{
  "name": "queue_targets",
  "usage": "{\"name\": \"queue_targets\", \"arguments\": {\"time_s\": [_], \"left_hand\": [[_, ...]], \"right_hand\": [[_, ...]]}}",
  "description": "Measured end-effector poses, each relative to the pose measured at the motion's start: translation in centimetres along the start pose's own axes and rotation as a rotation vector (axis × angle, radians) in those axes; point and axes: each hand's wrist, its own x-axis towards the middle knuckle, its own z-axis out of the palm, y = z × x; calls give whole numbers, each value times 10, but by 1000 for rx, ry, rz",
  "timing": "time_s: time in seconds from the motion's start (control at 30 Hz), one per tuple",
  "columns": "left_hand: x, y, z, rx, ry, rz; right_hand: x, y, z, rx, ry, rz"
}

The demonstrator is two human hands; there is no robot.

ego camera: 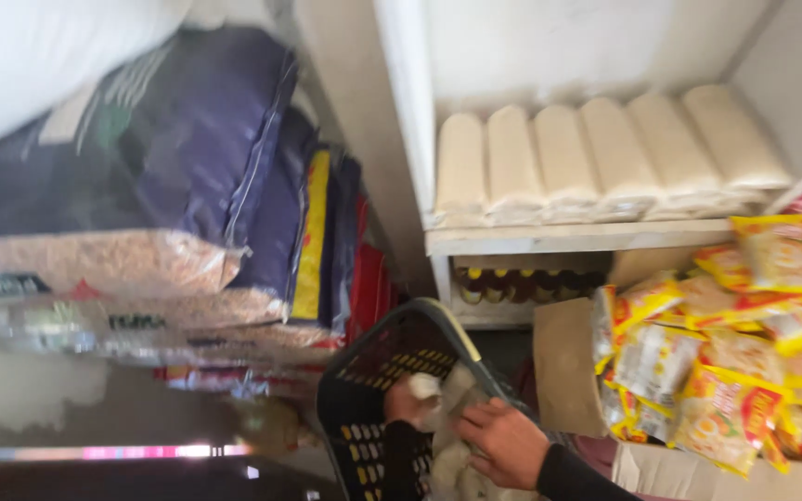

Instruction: Take bags of sugar from a basket and arrange them neatly on a grocery store shelf.

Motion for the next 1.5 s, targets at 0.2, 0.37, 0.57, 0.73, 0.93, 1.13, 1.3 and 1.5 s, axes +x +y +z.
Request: {"name": "queue_targets", "arguments": {"time_s": [0.2, 0.37, 0.57, 0.73, 0.93, 1.13, 1.3, 1.5], "left_hand": [[-100, 201, -150, -37, 208, -30], [-160, 282, -197, -250, 411, 160], [-162, 290, -210, -666, 240, 495], [-169, 336, -190, -978, -125, 513], [-166, 359, -172, -1025, -110, 399], [-139, 357, -159, -912, -61, 388], [-139, 380, -156, -850, 25, 384], [-153, 407, -156, -786, -95, 546]], "right_hand": [[-13, 0, -12, 518, 320, 113], [-14, -27, -42, 457, 471, 144], [-39, -51, -75, 797, 485, 13], [-60, -57, -86, 1151, 446, 69], [-74, -49, -109, 1109, 476, 112], [-73, -31, -103, 1168, 573, 212], [-77, -29, -135, 1162, 523, 115], [-74, -17, -140, 1107, 676, 176]]}}
